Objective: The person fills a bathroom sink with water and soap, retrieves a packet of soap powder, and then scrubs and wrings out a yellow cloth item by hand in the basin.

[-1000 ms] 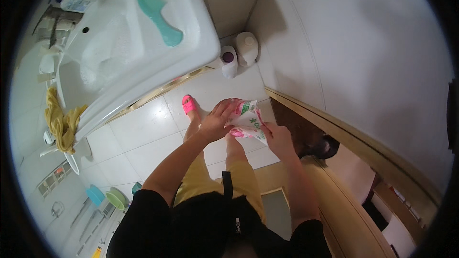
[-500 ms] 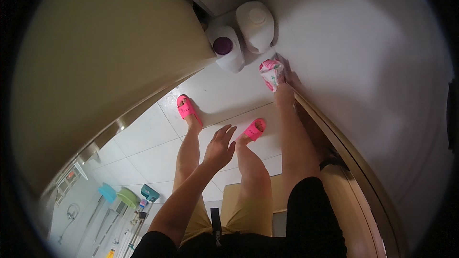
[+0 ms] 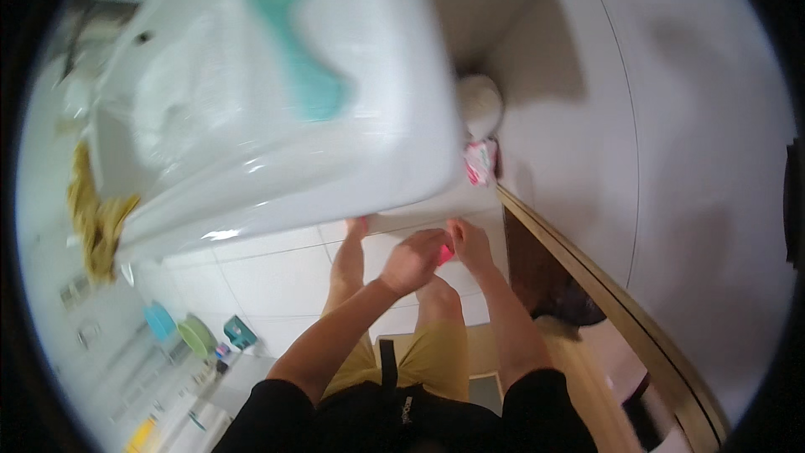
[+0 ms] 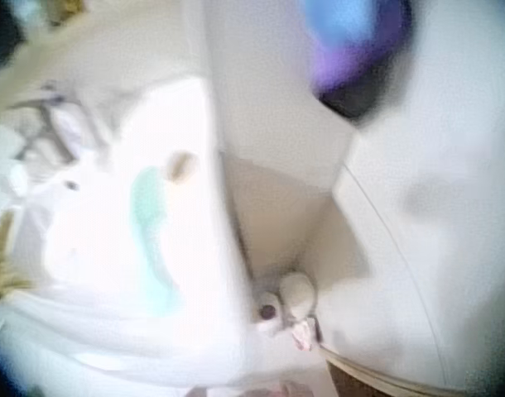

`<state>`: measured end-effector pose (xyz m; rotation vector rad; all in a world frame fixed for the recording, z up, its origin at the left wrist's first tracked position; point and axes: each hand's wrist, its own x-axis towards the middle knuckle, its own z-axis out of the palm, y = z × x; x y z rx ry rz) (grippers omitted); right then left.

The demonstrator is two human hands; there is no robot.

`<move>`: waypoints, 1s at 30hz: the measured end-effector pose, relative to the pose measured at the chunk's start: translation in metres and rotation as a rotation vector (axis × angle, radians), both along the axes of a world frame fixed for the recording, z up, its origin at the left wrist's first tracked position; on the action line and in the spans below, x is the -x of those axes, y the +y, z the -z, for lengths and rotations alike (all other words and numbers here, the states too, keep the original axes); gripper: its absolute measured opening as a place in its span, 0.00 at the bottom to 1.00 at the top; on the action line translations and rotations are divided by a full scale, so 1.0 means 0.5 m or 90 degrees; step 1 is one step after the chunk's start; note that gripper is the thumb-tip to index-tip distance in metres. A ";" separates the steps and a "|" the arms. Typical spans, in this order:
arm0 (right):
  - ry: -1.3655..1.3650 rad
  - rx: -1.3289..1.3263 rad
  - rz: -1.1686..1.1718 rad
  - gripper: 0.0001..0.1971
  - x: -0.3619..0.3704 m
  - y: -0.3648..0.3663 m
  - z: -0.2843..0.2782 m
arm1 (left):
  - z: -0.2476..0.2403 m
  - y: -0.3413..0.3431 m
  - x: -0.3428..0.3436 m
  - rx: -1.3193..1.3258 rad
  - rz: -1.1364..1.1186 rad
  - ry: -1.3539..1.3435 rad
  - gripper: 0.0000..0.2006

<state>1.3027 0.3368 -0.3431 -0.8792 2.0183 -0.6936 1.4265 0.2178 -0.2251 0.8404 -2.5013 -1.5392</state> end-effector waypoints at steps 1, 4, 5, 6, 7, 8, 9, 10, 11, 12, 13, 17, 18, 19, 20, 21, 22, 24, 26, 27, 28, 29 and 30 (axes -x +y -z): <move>-0.023 0.065 0.003 0.12 -0.014 -0.029 -0.090 | -0.057 -0.019 0.004 0.091 0.001 0.090 0.15; -0.086 0.325 0.105 0.11 -0.025 -0.111 -0.349 | -0.275 -0.105 0.014 0.277 -0.024 0.314 0.16; -0.113 0.361 0.226 0.09 -0.037 -0.140 -0.423 | -0.343 -0.136 0.006 0.320 -0.037 0.384 0.16; -0.137 0.392 0.352 0.07 -0.052 -0.170 -0.487 | -0.381 -0.172 -0.016 0.370 -0.073 0.386 0.17; -0.079 0.423 0.253 0.07 -0.064 -0.201 -0.537 | -0.404 -0.207 -0.050 0.410 -0.107 0.388 0.17; -0.023 0.447 0.156 0.07 -0.074 -0.237 -0.580 | -0.416 -0.234 -0.086 0.446 -0.142 0.385 0.18; 0.035 0.469 0.058 0.06 -0.084 -0.281 -0.629 | -0.414 -0.269 -0.122 0.445 -0.200 0.342 0.17; 0.012 0.406 -0.098 0.06 -0.106 -0.347 -0.696 | -0.408 -0.306 -0.160 0.443 -0.259 0.296 0.17; -0.030 0.393 -0.247 0.07 -0.124 -0.414 -0.714 | -0.402 -0.340 -0.197 0.468 -0.319 0.246 0.17; -0.020 0.366 -0.359 0.09 -0.126 -0.482 -0.699 | -0.398 -0.377 -0.237 0.494 -0.377 0.190 0.16; 0.007 0.319 -0.451 0.11 -0.133 -0.550 -0.703 | -0.419 -0.424 -0.279 0.488 -0.401 0.154 0.15; 0.649 0.027 -0.391 0.21 -0.087 -0.743 -0.554 | -0.413 -0.518 -0.402 0.488 -0.446 -0.043 0.12; 0.638 0.007 -0.384 0.21 -0.099 -0.749 -0.503 | -0.404 -0.534 -0.412 0.452 -0.449 -0.042 0.11; 0.621 -0.009 -0.380 0.20 -0.128 -0.753 -0.460 | -0.397 -0.546 -0.426 0.419 -0.454 -0.047 0.10; 0.600 -0.026 -0.375 0.20 -0.166 -0.762 -0.439 | -0.391 -0.558 -0.443 0.386 -0.456 -0.056 0.10; 0.377 -0.073 -0.511 0.19 -0.213 -0.788 -0.445 | -0.388 -0.556 -0.445 0.357 -0.464 -0.067 0.10; 0.144 -0.120 -0.629 0.18 -0.247 -0.811 -0.455 | -0.389 -0.556 -0.446 0.369 -0.434 -0.060 0.10; -0.063 -0.117 -0.557 0.18 -0.237 -0.822 -0.467 | -0.394 -0.549 -0.448 0.395 -0.373 -0.043 0.10; 0.138 -0.057 -0.525 0.18 -0.209 -0.826 -0.501 | -0.392 -0.542 -0.456 0.416 -0.373 -0.045 0.09; 0.438 0.004 -0.519 0.18 -0.192 -0.822 -0.527 | -0.395 -0.540 -0.459 0.432 -0.394 -0.029 0.08; 0.569 -0.035 -0.443 0.19 -0.168 -0.828 -0.523 | -0.399 -0.537 -0.461 0.447 -0.416 -0.014 0.08; 0.666 -0.044 -0.391 0.20 -0.156 -0.812 -0.482 | -0.403 -0.538 -0.448 0.455 -0.422 0.002 0.08; 0.758 -0.048 -0.345 0.21 -0.155 -0.800 -0.437 | -0.400 -0.542 -0.441 0.455 -0.418 0.004 0.08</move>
